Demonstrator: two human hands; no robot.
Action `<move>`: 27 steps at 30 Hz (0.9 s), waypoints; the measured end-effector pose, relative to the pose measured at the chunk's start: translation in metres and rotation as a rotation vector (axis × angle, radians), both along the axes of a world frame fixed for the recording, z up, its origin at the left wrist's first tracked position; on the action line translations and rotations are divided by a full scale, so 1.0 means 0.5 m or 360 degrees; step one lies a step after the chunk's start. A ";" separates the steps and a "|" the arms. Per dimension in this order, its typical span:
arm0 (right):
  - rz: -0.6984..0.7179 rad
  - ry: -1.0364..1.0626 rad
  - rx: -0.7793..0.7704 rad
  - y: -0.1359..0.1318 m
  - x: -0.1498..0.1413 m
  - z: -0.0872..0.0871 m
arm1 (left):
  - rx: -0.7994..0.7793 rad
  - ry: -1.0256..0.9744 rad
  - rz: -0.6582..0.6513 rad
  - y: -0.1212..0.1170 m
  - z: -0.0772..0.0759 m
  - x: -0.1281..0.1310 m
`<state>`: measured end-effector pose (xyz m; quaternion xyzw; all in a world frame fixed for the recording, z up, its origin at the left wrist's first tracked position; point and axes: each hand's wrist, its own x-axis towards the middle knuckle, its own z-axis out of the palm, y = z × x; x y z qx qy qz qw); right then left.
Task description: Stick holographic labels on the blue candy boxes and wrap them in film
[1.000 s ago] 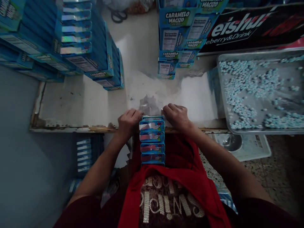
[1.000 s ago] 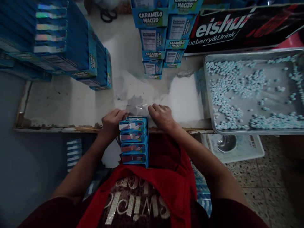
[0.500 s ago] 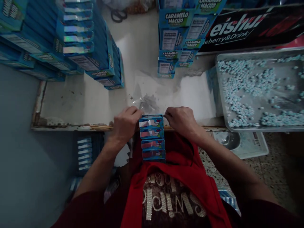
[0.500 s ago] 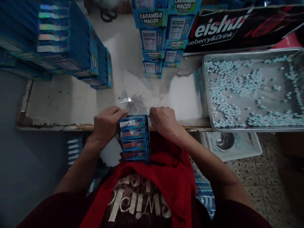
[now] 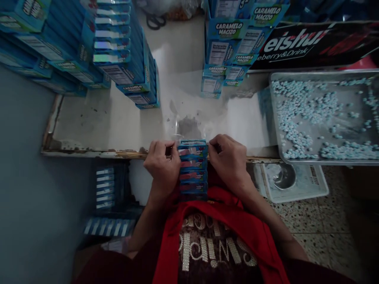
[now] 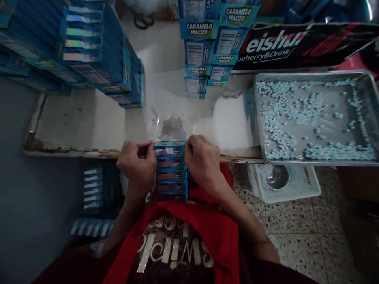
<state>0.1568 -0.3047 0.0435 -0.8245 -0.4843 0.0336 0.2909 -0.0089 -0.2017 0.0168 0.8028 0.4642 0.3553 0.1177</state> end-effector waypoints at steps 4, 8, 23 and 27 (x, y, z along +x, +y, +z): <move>-0.0018 -0.0302 0.0086 -0.014 -0.027 0.002 | 0.0081 -0.0099 0.0043 -0.013 -0.027 -0.004; 0.0016 -0.0560 0.0298 -0.034 -0.031 -0.019 | 0.0137 -0.0230 0.0050 -0.025 -0.036 0.001; 0.0119 -0.0615 0.0531 -0.102 -0.003 -0.105 | 0.0275 -0.0331 -0.0273 -0.026 -0.137 -0.034; -0.0077 -0.0583 0.0409 -0.081 0.011 -0.149 | 0.0192 -0.0188 -0.0073 -0.003 -0.164 -0.022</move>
